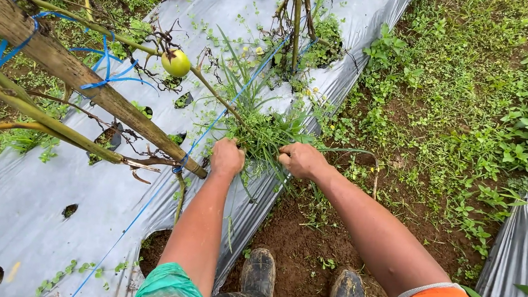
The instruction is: The person uses a hoe to loosen soil and remove weeds from a garden path between rows of plants. They then switch to using their hands to pull out weeds and grass from the base of a tomato plant supported by a wooden stake.
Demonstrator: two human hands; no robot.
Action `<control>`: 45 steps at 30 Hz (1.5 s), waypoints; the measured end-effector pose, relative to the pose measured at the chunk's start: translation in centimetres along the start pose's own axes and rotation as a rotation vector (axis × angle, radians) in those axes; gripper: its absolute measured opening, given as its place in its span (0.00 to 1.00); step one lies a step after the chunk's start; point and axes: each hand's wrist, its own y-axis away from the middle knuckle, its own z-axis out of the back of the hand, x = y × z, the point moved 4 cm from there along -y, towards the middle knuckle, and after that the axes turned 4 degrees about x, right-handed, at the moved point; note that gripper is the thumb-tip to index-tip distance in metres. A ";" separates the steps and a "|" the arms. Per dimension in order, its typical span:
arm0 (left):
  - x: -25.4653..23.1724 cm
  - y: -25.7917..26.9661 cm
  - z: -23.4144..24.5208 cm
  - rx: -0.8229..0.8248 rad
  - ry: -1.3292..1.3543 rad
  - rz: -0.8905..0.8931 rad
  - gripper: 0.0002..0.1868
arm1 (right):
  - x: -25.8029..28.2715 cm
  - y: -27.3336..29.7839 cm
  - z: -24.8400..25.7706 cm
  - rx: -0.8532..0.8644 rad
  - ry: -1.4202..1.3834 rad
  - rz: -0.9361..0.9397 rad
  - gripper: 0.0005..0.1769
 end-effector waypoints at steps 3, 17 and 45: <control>0.0 0.0 -0.4 0.006 0.015 0.020 0.20 | -0.5 -0.4 -0.6 0.002 -0.030 -0.005 0.26; 0.8 -0.6 -1.1 0.011 0.023 0.046 0.17 | -0.1 -3.0 -0.7 0.007 -0.088 -0.010 0.20; -0.7 1.6 1.2 0.092 0.111 0.024 0.16 | -0.2 -1.7 0.5 -0.053 0.080 0.085 0.23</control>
